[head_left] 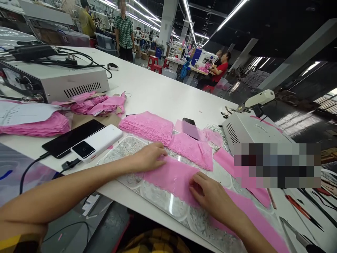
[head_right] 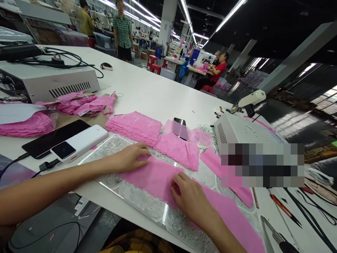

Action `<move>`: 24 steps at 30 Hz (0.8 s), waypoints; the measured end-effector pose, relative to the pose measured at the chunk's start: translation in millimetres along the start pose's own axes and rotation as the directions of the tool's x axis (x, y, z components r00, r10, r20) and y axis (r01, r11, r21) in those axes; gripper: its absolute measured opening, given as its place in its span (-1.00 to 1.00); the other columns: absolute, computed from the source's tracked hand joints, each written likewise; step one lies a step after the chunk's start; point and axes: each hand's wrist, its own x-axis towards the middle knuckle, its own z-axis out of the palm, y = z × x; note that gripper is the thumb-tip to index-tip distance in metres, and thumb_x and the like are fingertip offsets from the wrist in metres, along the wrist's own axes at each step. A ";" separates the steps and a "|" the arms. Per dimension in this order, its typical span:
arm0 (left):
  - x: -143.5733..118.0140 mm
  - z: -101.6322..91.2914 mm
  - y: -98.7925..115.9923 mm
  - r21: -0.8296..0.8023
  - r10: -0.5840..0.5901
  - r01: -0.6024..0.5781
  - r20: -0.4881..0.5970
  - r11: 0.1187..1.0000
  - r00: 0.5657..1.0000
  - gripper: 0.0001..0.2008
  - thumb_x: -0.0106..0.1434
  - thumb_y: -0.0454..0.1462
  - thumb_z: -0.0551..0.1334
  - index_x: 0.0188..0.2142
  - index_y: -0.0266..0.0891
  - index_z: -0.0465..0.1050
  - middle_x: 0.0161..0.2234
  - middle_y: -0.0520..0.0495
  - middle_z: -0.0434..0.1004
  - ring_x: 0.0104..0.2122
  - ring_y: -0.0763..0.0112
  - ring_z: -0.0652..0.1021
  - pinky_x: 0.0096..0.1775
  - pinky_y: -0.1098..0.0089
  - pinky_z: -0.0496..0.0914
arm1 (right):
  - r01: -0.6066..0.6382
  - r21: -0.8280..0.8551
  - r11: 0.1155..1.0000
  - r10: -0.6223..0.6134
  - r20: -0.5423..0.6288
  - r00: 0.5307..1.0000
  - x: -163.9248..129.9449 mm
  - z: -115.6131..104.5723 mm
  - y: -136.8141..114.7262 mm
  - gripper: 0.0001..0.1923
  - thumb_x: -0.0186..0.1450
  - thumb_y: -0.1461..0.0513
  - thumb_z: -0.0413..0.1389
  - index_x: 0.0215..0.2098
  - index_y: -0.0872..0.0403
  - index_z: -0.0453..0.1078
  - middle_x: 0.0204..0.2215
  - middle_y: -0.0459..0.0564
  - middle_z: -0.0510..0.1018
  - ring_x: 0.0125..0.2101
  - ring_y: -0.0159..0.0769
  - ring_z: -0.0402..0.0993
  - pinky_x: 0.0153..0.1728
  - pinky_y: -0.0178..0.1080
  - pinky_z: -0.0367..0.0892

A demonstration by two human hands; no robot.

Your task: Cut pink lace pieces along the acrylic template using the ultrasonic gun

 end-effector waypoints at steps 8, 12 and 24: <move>4.3 10.3 13.3 0.071 0.066 -0.071 0.065 0.995 0.996 -0.84 0.10 -0.51 0.19 -0.47 -0.26 0.35 -0.45 0.02 0.40 -0.38 0.38 0.42 -0.27 0.39 0.28 | -0.001 0.038 0.999 0.000 0.032 0.999 -0.3 1.5 3.4 -0.86 0.30 0.35 -0.05 -0.36 0.05 0.29 -0.35 -0.08 0.44 -0.43 -0.35 0.35 -0.40 -0.27 0.19; 2.3 9.0 12.3 0.094 0.044 -0.048 0.043 0.994 0.998 -0.85 0.14 -0.51 0.19 -0.44 -0.25 0.37 -0.46 0.03 0.44 -0.38 0.38 0.44 -0.24 0.38 0.30 | -0.001 0.038 0.999 -0.001 0.040 0.999 0.3 0.3 3.7 -0.87 0.29 0.36 -0.04 -0.39 0.06 0.27 -0.36 -0.09 0.43 -0.42 -0.36 0.33 -0.40 -0.27 0.18; -35.3 -6.2 4.5 0.120 0.102 -0.100 -0.013 0.988 0.995 -0.78 0.34 -0.32 0.15 -0.11 -0.15 0.54 -0.05 -0.13 0.52 -0.05 0.22 0.50 0.05 0.18 0.34 | 0.003 0.294 0.956 0.026 -0.097 0.995 2.9 -7.6 20.0 -0.82 0.31 0.25 -0.05 -0.40 0.03 0.36 -0.46 -0.11 0.48 -0.46 -0.36 0.35 -0.43 -0.28 0.21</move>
